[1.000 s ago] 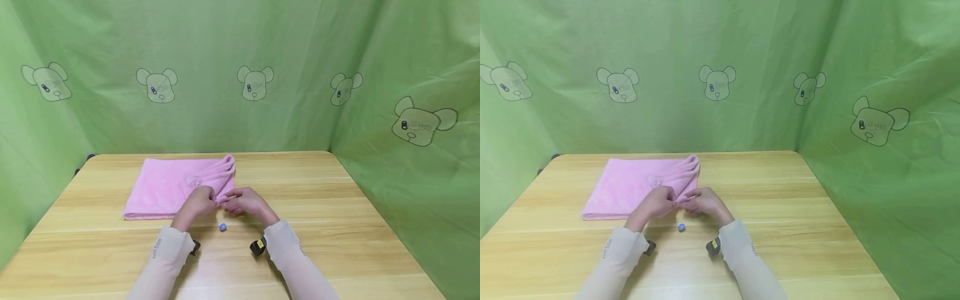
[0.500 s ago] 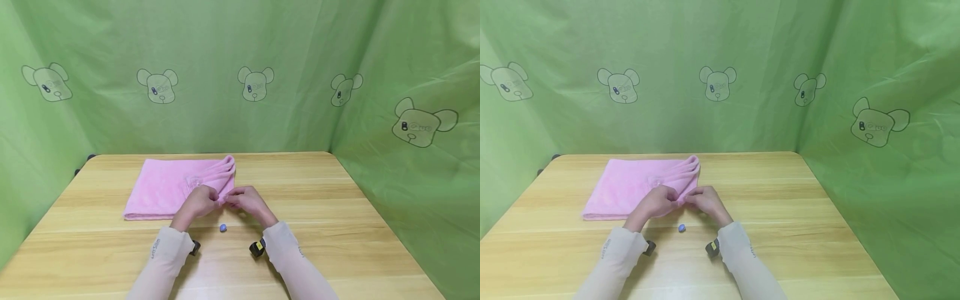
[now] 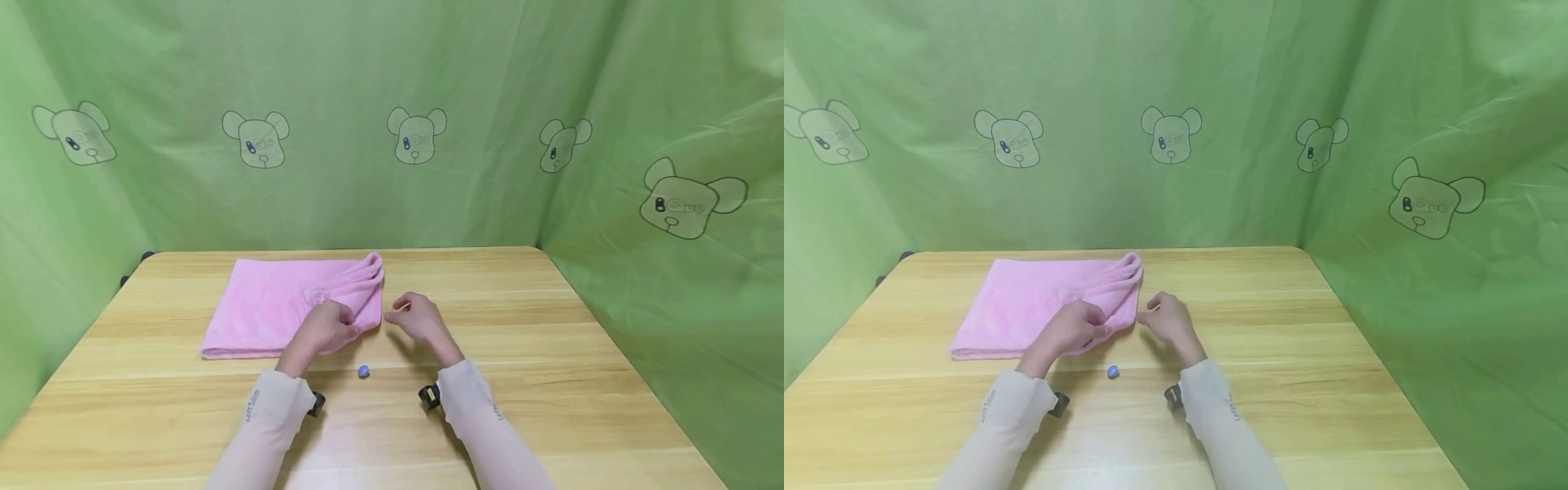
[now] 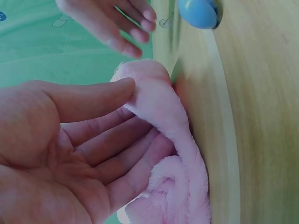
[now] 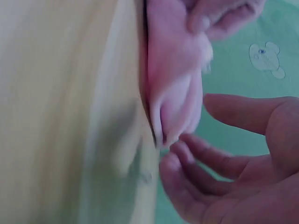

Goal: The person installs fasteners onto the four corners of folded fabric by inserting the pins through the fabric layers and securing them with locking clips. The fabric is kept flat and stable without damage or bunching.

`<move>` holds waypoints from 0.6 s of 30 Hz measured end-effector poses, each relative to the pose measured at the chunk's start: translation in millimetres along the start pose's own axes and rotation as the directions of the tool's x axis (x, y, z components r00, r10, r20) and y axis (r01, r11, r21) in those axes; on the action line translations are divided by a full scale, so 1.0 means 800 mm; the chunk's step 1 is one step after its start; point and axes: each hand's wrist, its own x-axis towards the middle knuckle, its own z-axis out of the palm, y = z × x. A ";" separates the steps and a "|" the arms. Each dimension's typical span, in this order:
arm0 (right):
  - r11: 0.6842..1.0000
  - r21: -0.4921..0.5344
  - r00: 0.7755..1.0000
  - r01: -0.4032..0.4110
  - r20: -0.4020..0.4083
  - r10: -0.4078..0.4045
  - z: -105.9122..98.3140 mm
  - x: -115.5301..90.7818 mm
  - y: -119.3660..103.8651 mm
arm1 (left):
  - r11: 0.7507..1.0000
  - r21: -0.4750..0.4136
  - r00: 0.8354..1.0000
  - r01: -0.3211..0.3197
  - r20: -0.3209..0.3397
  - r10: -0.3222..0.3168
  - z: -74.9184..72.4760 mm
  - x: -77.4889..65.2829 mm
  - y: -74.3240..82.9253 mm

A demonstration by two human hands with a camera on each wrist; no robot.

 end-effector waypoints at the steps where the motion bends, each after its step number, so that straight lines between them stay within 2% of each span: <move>1: 0.999 -0.051 1.000 -0.013 -0.020 0.012 -0.004 0.001 0.002 | 1.000 -0.005 1.000 0.002 0.004 -0.002 0.000 0.000 0.000; 6: 0.972 -0.221 0.997 -0.078 -0.026 0.073 -0.016 -0.001 0.015 | 1.000 -0.005 1.000 -0.002 0.001 0.002 0.001 0.001 0.000; 10: 0.941 -0.330 0.996 -0.077 0.013 0.085 -0.019 -0.004 0.021 | 1.000 0.004 1.000 -0.014 -0.009 0.014 0.000 0.000 0.000; 14: 0.920 -0.388 0.996 -0.052 0.051 0.078 -0.020 -0.003 0.024 | 1.000 0.006 1.000 -0.018 -0.009 0.018 -0.001 -0.001 0.001; 18: 0.917 -0.398 0.996 -0.040 0.062 0.070 -0.021 -0.002 0.026 | 1.000 0.001 1.000 -0.013 -0.002 0.013 -0.002 -0.001 0.002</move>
